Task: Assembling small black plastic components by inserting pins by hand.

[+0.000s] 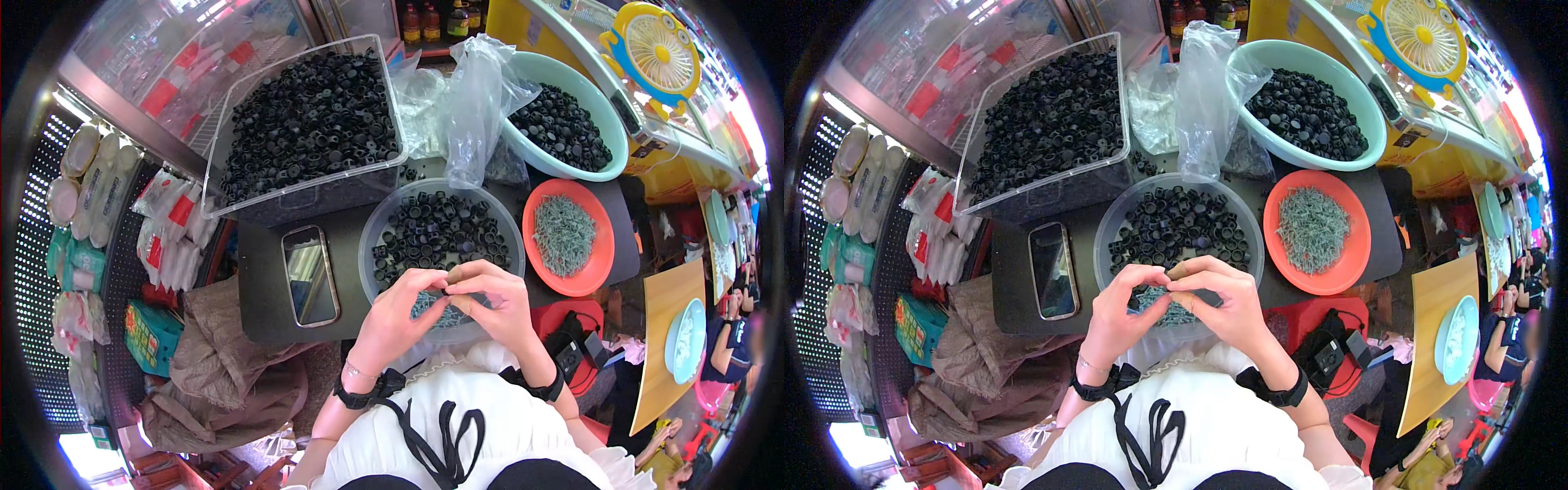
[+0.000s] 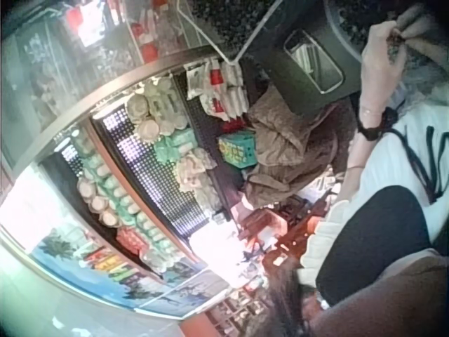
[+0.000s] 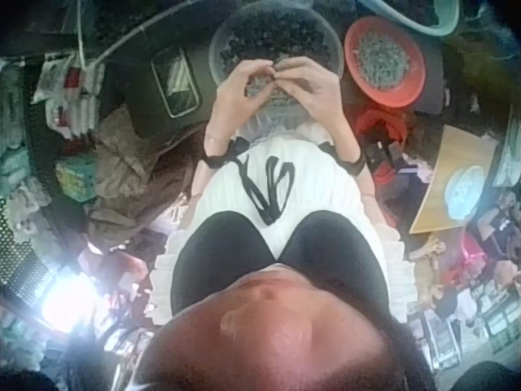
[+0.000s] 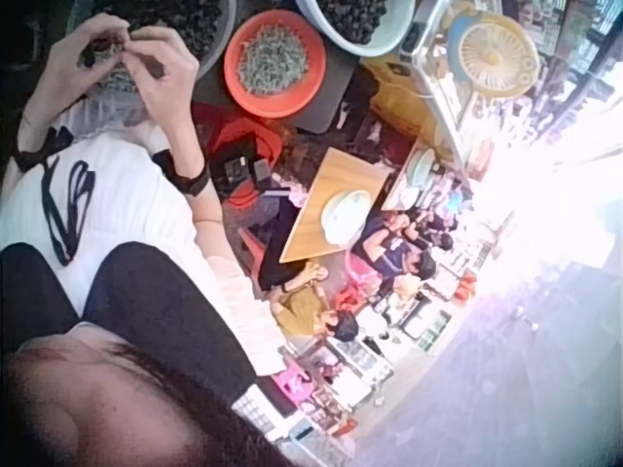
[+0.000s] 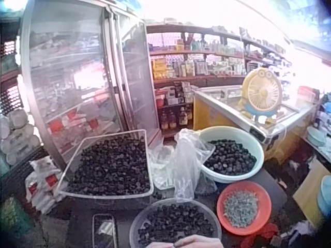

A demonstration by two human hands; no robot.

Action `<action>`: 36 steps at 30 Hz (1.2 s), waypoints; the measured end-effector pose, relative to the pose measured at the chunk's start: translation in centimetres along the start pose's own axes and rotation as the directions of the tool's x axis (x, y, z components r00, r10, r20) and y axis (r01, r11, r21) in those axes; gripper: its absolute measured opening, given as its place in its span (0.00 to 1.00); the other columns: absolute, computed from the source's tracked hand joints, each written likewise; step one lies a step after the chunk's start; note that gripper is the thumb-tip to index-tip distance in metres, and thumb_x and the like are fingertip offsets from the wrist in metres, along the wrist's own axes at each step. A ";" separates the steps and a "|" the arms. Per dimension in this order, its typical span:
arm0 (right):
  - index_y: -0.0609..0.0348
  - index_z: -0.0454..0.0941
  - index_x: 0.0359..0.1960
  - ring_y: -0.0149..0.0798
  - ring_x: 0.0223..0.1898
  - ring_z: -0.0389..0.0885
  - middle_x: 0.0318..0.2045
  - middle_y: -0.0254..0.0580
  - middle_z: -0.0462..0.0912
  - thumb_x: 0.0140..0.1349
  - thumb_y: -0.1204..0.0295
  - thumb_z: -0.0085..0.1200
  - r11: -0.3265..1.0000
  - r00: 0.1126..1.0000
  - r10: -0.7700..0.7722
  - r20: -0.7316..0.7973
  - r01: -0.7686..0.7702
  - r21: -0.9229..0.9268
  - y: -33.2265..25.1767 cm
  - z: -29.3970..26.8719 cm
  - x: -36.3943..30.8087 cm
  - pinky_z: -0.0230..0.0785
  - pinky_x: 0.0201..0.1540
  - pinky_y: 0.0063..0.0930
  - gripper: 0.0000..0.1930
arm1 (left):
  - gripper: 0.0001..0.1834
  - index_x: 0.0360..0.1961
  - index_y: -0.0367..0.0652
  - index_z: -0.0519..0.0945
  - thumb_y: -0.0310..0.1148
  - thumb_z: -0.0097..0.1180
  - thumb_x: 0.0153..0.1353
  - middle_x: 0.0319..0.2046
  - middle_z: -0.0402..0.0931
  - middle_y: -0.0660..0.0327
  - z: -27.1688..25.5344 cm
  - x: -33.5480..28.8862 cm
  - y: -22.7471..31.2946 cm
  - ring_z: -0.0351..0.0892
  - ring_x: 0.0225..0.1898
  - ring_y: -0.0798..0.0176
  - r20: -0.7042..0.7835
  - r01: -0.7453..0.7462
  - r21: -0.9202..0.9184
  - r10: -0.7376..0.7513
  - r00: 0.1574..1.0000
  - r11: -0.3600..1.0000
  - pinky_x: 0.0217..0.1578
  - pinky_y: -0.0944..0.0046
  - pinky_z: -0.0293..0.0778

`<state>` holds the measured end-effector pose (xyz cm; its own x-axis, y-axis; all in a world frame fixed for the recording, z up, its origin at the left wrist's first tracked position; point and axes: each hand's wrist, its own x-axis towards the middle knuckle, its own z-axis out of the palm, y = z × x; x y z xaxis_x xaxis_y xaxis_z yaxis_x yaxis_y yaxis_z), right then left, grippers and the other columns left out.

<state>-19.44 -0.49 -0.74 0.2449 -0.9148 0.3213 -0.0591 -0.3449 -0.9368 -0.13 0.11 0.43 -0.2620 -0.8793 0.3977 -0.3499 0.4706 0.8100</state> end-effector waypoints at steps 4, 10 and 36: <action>0.66 0.86 0.41 0.39 0.49 0.85 0.49 0.50 0.83 0.56 0.86 0.64 0.937 0.984 0.175 0.019 -0.173 0.303 0.4 -0.4 -0.5 0.79 0.52 0.32 0.11 | 0.23 0.51 0.42 0.77 0.21 0.71 0.53 0.44 0.82 0.56 0.2 0.2 -0.2 0.84 0.44 0.58 0.004 0.004 0.017 -0.004 1.000 1.000 0.46 0.62 0.80; 0.71 0.81 0.40 0.43 0.53 0.82 0.51 0.52 0.80 0.56 0.90 0.60 0.943 0.970 0.211 -0.121 -0.170 0.285 1.0 -2.4 -0.3 0.76 0.57 0.35 0.10 | 0.16 0.43 0.41 0.82 0.29 0.70 0.53 0.48 0.80 0.59 0.6 1.4 -0.8 0.77 0.52 0.52 0.188 -0.070 0.322 0.008 0.982 0.944 0.53 0.55 0.74; 0.67 0.83 0.39 0.33 0.43 0.84 0.46 0.43 0.80 0.54 0.87 0.64 0.998 0.984 0.055 -0.172 -0.056 0.004 -0.1 -1.3 -0.6 0.80 0.44 0.26 0.11 | 0.21 0.51 0.38 0.77 0.20 0.68 0.56 0.45 0.80 0.57 1.4 1.3 0.3 0.85 0.42 0.63 0.065 0.050 0.008 -0.050 0.997 0.999 0.45 0.66 0.81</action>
<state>-20.79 -0.22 -0.66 0.0715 -0.9550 0.2878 -0.0690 -0.2926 -0.9537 -1.83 -0.81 0.65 -0.3022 -0.8951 0.3278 -0.3693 0.4269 0.8254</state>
